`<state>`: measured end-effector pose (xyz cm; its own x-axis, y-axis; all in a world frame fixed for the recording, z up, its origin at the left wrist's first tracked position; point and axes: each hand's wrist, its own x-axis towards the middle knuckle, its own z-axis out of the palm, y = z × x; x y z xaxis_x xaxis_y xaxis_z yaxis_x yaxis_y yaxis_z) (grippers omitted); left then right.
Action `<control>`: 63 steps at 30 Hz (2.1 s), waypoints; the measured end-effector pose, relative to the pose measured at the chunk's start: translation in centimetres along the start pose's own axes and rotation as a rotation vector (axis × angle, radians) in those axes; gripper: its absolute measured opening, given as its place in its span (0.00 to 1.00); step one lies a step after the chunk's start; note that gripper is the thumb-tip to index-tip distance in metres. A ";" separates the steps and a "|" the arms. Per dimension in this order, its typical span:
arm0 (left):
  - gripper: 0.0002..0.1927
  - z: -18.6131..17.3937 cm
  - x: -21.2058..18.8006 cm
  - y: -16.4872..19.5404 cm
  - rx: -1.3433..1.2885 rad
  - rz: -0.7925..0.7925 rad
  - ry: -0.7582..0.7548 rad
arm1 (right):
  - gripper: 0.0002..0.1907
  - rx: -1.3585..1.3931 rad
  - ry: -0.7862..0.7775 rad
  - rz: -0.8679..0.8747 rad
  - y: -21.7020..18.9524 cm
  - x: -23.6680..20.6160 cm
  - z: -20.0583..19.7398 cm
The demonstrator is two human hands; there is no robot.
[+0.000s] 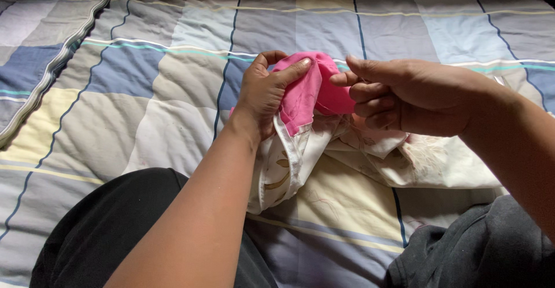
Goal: The person sits on a bed and hand-sews a pink fabric garment with a needle and thread. They align the fabric edges, thread the needle from a spool, stitch along the seam, cut the thread with scissors, and pull the fabric to check the stitching.
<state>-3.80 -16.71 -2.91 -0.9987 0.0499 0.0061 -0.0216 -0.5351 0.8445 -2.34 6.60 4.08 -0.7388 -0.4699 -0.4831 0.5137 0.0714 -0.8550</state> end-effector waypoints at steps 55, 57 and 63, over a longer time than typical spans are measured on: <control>0.22 0.8 -0.2 -0.6 0.093 0.106 -0.150 | 0.14 -0.445 0.373 -0.250 0.1 1.8 3.3; 0.22 0.7 -0.2 -0.6 0.082 0.090 -0.175 | 0.13 -0.403 0.350 -0.265 0.3 2.1 3.3; 0.22 0.9 -0.5 -0.4 0.073 0.102 -0.144 | 0.09 -0.410 0.258 -0.169 -0.2 1.3 2.5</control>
<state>-3.25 -15.76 -2.81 -0.9787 0.1215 0.1652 0.0876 -0.4810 0.8723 -2.30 3.74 4.09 -0.9069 -0.2759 -0.3185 0.2027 0.3770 -0.9038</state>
